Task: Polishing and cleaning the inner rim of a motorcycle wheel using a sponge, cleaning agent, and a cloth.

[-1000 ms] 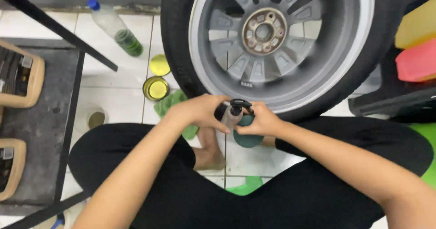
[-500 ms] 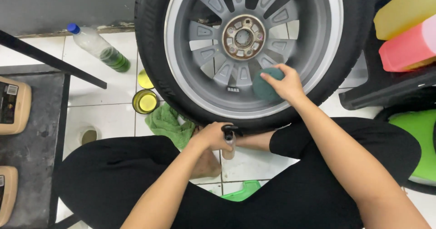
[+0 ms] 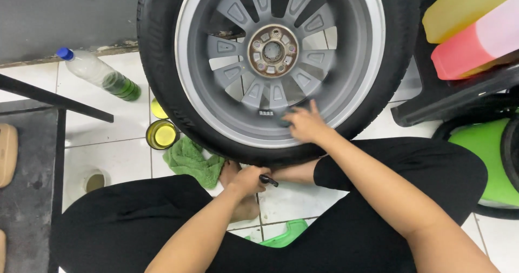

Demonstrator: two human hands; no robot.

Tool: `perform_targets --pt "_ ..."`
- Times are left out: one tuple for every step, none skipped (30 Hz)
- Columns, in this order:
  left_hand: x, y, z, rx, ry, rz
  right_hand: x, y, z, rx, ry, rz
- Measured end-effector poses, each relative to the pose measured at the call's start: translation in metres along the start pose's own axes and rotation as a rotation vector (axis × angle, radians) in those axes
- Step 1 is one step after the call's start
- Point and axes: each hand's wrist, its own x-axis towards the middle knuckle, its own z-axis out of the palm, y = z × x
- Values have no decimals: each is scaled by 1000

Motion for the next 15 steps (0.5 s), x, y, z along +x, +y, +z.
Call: perform_targets --pt "3 -2 4 0 0 0 1 8 8 1 0 0" --pt "6 -4 6 12 -19 4 4 16 15 -77 58 28" --pt "8 -7 8 23 -37 8 6 23 22 -154 116 57" --pt "9 -11 7 29 -31 10 -7 -5 2 -156 125 58" --pt "10 -14 7 9 -69 15 -20 -33 -18 179 57 -79" --pt "9 -15 11 -17 -112 22 -38 -61 -36 512 -19 -215" --pt "6 -15 4 -17 -111 25 -32 -60 -39 510 -18 -213" --pt "5 -13 -1 -25 -141 4 -31 -56 -41 459 -52 -220" --pt "4 -11 -6 -33 -170 -17 -30 -53 -43 409 -88 -226" --pt "-25 28 -50 -29 -161 -15 -18 -25 -25 403 -80 -228" --pt "-64 60 -94 21 -199 -57 -6 3 -8 67 -23 -76" --pt "-114 85 -134 71 -239 -102 7 29 10 -265 36 77" --pt "-52 52 -87 74 -232 -103 12 24 11 -268 43 75" --pt "-7 10 -30 -123 31 -313 13 19 16 -219 33 80" --pt "21 -41 28 -318 300 -515 14 14 22 -170 23 86"
